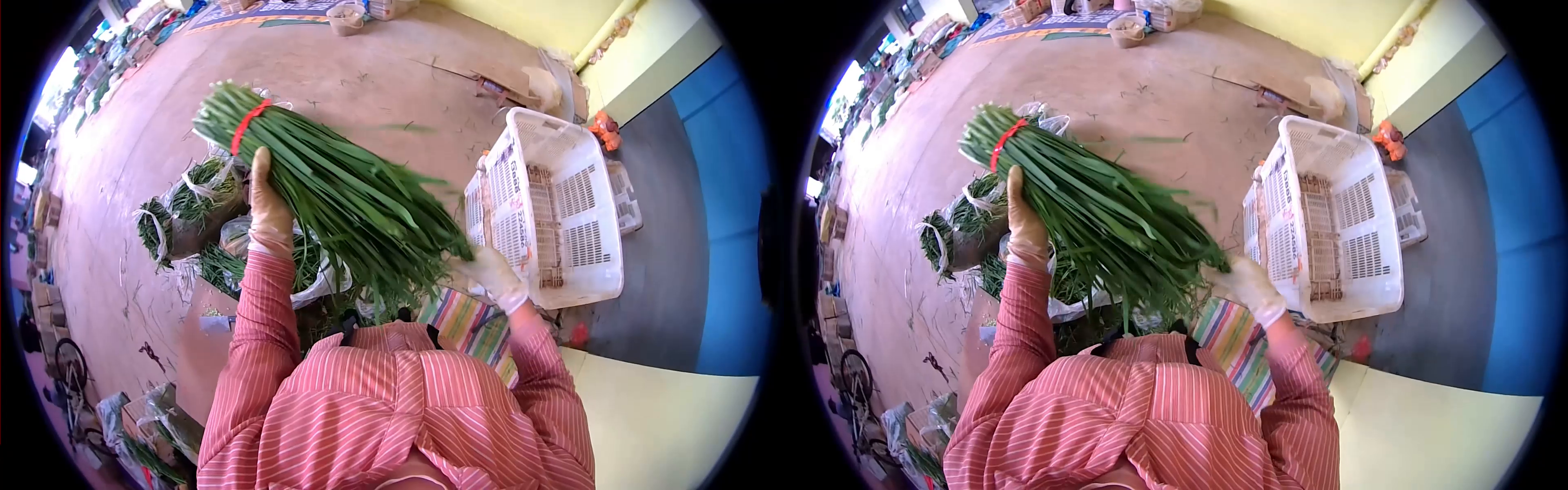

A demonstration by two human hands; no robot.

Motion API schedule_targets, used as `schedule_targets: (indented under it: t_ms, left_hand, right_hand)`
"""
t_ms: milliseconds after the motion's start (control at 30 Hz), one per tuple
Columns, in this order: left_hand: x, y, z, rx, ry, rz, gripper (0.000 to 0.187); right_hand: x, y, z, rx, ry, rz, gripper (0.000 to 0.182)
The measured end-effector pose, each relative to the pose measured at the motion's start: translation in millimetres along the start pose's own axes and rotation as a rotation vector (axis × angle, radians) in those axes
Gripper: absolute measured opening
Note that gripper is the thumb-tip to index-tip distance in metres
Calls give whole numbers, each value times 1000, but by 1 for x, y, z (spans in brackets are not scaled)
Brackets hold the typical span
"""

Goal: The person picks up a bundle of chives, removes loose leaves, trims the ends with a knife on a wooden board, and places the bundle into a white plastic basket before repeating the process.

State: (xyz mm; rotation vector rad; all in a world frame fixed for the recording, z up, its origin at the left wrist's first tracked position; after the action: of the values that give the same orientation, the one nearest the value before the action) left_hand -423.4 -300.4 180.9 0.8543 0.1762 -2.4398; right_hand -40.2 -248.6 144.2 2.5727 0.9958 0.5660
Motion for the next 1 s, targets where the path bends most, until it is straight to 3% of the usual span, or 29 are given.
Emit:
schedule_targets:
  t_ms: [33, 100, 300, 333, 400, 433, 500, 600, 733, 767, 800, 833, 900, 967, 1000]
  left_hand:
    - [16, -10, 2, -19, 25, 6, 54]
    - [33, -21, 8, -57, 87, 25, 51]
    - [30, -18, 27, -113, -31, 77, 51]
    - [26, -15, 28, -118, -46, 96, 51]
    - [22, -17, 24, -101, -61, 28, 53]
    - [21, -21, 19, -132, -62, 17, 56]
    - [-3, -12, 21, -164, -78, -18, 68]
    - [-35, -10, 12, -339, -190, -42, 81]
    - [-90, 7, 8, -322, -177, -170, 71]
    - [-95, 6, -3, -380, -182, -186, 76]
    - [-108, 8, 0, -70, 306, -218, 95]
    - [-113, 6, -5, -48, 314, -250, 99]
    - [-121, 7, -11, -24, 339, -296, 103]
    - [-117, 27, -2, -497, -699, -334, 107]
    - [-113, 28, 1, -468, -899, -377, 110]
  right_hand:
    - [6, 15, 17, -19, 47, 74, 38]
    - [14, 32, 60, -268, -103, 206, 33]
    - [36, 32, 139, -148, -278, 373, 35]
    - [29, 22, 126, -126, -271, 352, 35]
    - [21, 19, 84, 15, -152, 570, 38]
    - [2, 26, 1, -21, 64, 541, 38]
    - [-33, 21, -91, 309, 2, 512, 38]
    - [-74, 9, -197, 710, 310, 466, 40]
    - [-103, -30, -250, 904, 456, 520, 75]
    - [-109, -52, -249, 923, 248, 512, 74]
    - [-111, -76, -237, 937, 40, 503, 75]
    - [-109, -86, -225, 934, 54, 521, 75]
    - [-97, -96, -209, 1007, -371, 417, 74]
    - [-81, -77, -215, 879, -491, 334, 72]
    - [-73, -70, -214, 752, -620, 236, 70]
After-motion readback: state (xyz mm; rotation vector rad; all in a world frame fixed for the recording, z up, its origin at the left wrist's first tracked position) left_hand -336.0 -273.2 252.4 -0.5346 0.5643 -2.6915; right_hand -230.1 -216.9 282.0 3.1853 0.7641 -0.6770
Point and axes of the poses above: each hand's wrist, its own y-axis away from the middle knuckle, its own x-axis out of the back of the hand, z = x × y, the point moved 3 cm from there along -y, towards the middle knuckle, and after that the axes turned 12 degrees about -y, right-handed, at the moved point
